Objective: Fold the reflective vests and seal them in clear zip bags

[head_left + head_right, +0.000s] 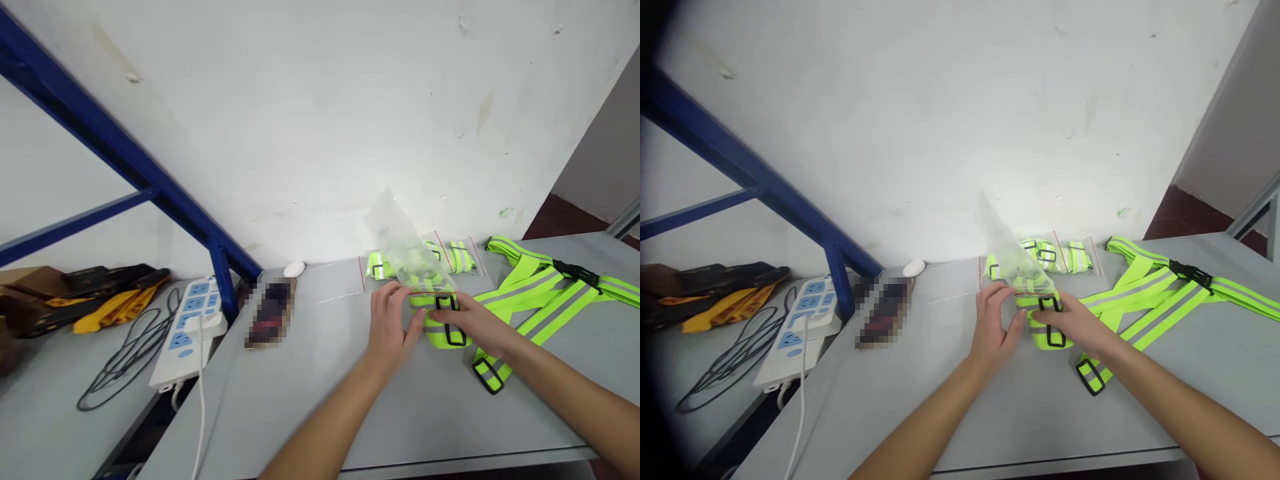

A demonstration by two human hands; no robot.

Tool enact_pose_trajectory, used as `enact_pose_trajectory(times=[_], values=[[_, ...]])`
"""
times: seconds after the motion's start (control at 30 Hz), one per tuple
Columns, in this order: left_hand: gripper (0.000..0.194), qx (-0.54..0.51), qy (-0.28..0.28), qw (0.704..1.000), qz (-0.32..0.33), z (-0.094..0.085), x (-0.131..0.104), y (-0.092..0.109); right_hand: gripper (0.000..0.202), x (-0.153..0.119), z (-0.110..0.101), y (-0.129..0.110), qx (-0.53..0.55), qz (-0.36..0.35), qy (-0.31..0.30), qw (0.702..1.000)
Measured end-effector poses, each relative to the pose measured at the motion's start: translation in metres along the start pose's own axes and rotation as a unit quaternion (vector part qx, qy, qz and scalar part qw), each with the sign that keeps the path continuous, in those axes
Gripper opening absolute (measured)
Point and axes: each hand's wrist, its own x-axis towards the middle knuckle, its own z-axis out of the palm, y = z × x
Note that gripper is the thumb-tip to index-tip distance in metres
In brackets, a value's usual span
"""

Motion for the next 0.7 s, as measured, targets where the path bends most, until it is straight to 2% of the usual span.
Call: enact_pose_trajectory(times=[0.13, 0.23, 0.37, 0.5, 0.6, 0.7], values=[[0.021, 0.052, -0.023, 0.998, -0.001, 0.000, 0.000, 0.001, 0.042, -0.003, 0.006, 0.009, 0.106, 0.135, -0.061, 0.983], [0.016, 0.090, -0.044, 0.995, 0.017, 0.002, 0.002, -0.002, 0.034, -0.001, 0.006, 0.016, 0.101, 0.167, -0.053, 0.979], [0.022, 0.151, -0.065, 0.985, 0.060, 0.001, 0.004, -0.006, 0.030, 0.001, 0.007, 0.018, 0.058, 0.158, -0.034, 0.985], [0.030, 0.184, -0.070, 0.975, 0.106, -0.003, 0.003, -0.001, 0.034, -0.001, 0.011, 0.014, -0.030, 0.085, -0.011, 0.996], [0.036, 0.216, -0.073, 0.969, 0.099, -0.008, 0.005, 0.002, 0.042, -0.001, 0.011, 0.014, -0.058, 0.063, 0.022, 0.996], [0.039, 0.244, -0.107, 0.960, 0.088, -0.010, 0.006, -0.001, 0.052, -0.001, 0.008, 0.016, -0.060, 0.060, 0.042, 0.996]])
